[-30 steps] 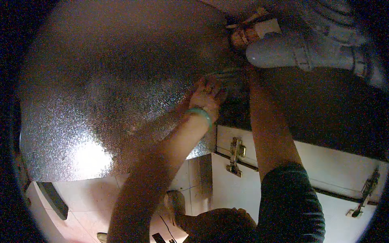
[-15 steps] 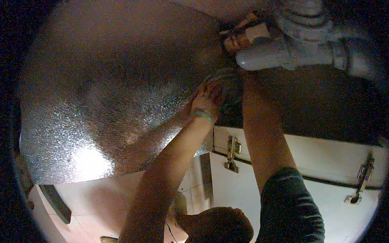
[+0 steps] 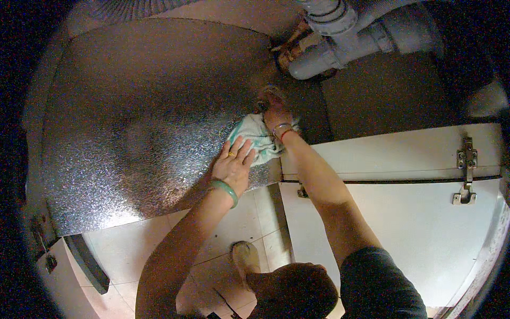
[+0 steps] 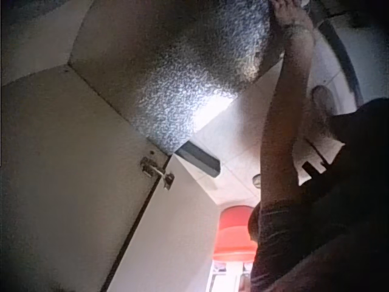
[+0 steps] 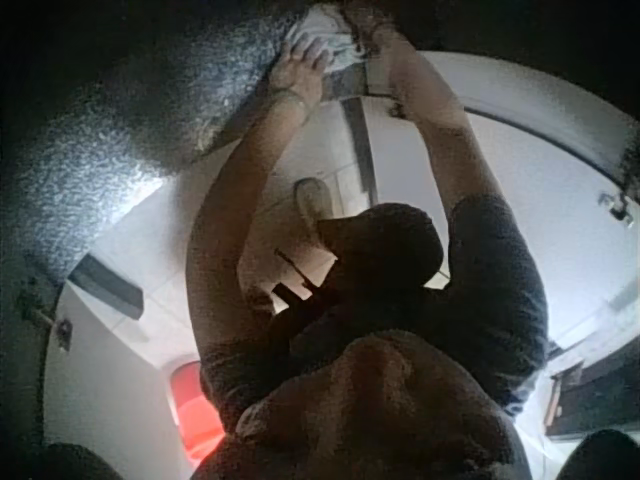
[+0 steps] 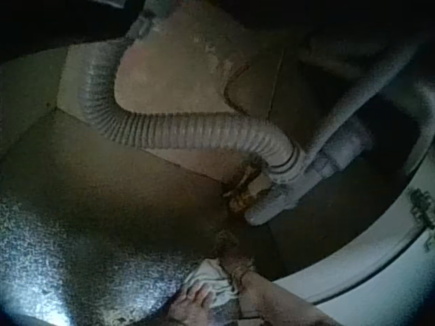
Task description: The person squats in front of an open under-sink cabinet and wipes the interior surfaces with a cloth. They clean the bottom, sides, and back of the cabinet, maneuvering around the plumbing pipes and a silver foil liner.
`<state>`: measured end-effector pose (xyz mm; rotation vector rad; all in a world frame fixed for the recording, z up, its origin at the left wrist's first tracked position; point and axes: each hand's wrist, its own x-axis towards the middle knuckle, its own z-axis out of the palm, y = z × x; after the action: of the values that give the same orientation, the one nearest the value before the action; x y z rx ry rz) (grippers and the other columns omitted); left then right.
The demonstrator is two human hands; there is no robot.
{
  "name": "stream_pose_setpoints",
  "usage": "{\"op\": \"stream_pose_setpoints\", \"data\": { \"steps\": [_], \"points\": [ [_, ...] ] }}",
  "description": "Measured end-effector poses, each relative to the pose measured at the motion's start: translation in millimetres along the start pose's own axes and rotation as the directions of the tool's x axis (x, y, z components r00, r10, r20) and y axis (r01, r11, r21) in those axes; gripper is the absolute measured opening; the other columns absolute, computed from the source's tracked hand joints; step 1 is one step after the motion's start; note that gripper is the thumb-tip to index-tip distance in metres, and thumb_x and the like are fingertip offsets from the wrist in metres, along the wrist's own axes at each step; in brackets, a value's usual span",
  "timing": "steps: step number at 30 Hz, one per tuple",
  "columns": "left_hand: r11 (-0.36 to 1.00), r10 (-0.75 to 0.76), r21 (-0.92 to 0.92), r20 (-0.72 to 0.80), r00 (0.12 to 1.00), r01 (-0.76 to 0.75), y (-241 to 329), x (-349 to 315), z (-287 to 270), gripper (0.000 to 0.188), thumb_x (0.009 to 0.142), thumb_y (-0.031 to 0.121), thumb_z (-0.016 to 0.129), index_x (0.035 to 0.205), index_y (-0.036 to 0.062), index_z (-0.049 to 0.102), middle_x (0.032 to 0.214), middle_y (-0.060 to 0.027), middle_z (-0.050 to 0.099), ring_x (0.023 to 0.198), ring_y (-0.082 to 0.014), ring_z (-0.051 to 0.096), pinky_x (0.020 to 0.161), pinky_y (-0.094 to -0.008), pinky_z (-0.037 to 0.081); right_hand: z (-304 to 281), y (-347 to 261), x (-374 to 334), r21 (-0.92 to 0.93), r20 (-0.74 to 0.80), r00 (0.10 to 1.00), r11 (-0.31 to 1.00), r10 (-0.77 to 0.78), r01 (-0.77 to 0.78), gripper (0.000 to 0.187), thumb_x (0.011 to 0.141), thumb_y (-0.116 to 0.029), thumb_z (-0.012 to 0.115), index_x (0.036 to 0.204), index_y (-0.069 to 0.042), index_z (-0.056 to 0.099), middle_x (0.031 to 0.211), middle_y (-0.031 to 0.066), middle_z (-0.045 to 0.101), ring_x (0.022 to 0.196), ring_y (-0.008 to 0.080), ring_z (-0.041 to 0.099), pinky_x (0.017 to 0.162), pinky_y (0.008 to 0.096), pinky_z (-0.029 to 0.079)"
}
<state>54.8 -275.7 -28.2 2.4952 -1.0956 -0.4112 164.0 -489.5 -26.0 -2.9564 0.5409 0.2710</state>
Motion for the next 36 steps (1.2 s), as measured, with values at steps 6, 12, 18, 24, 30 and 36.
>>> {"op": "stream_pose_setpoints", "data": {
  "steps": [6,12,18,24,30,36],
  "points": [
    [1.000,-0.006,0.017,-0.007,1.000,0.006,10.6,22.1,2.9,0.052,0.096,0.019,0.033,0.148,0.0092,0.036,0.160,-0.0090,0.023,0.149,-0.0326,0.011,0.119,-0.0511,0.004,15.3,64.3,102.4,-0.386,-0.258,0.936,0.914,-0.237,0.125,0.051,0.088,-0.010,0.052,0.139,-0.009,0.048,0.135,0.0124,0.055,0.120,0.0369,0.054,0.104,0.0418,0.042],
    [0.996,-0.004,0.087,0.039,0.999,0.001,15.6,64.8,-0.6,0.055,0.099,0.023,0.026,0.152,0.0080,0.028,0.162,-0.0093,0.016,0.149,-0.0347,0.006,0.117,-0.0555,-0.002,-17.2,77.0,124.4,-0.370,-0.158,0.964,0.918,-0.213,0.142,0.045,0.088,-0.011,0.052,0.133,-0.011,0.054,0.128,0.0149,0.059,0.114,0.0364,0.058,0.101,0.0440,0.045],
    [0.997,-0.079,0.027,0.072,0.994,0.077,10.4,55.1,-5.2,0.054,0.097,0.020,0.027,0.150,0.0091,0.032,0.161,-0.0067,0.019,0.149,-0.0334,0.009,0.119,-0.0526,0.002,-6.0,43.1,47.3,-0.209,-0.071,0.988,0.970,-0.138,0.121,0.042,0.090,-0.012,0.051,0.131,-0.012,0.057,0.124,0.0170,0.062,0.111,0.0366,0.060,0.099,0.0468,0.046],
    [0.993,-0.046,0.113,0.006,0.999,0.045,22.2,53.9,4.0,0.053,0.097,0.021,0.032,0.148,0.0083,0.036,0.160,-0.0095,0.022,0.148,-0.0349,0.011,0.118,-0.0541,0.004,12.0,91.4,106.5,-0.516,-0.112,0.988,0.856,-0.105,0.032,0.033,0.090,-0.018,0.052,0.118,-0.012,0.067,0.128,0.0122,0.061,0.122,0.0304,0.053,0.104,0.0415,0.042],
    [0.968,-0.055,0.242,-0.054,0.997,0.066,17.5,96.3,27.1,0.051,0.097,0.022,0.031,0.146,0.0116,0.040,0.160,-0.0044,0.021,0.148,-0.0341,0.013,0.118,-0.0575,0.001,22.7,127.8,187.6,-0.907,0.186,0.890,0.275,-0.417,0.319,0.032,0.089,-0.026,0.057,0.114,-0.013,0.071,0.128,0.0040,0.063,0.130,0.0234,0.046,0.112,0.0434,0.032],
    [0.993,-0.056,0.104,0.059,0.997,0.050,25.0,82.1,-11.5,0.051,0.099,0.021,0.026,0.148,0.0109,0.037,0.161,-0.0040,0.020,0.148,-0.0332,0.012,0.118,-0.0549,0.005,13.8,129.4,135.7,-0.513,-0.088,0.941,0.824,-0.327,0.239,0.033,0.089,-0.020,0.055,0.117,-0.008,0.069,0.128,0.0082,0.062,0.127,0.0294,0.050,0.108,0.0385,0.039]
  ]
}}
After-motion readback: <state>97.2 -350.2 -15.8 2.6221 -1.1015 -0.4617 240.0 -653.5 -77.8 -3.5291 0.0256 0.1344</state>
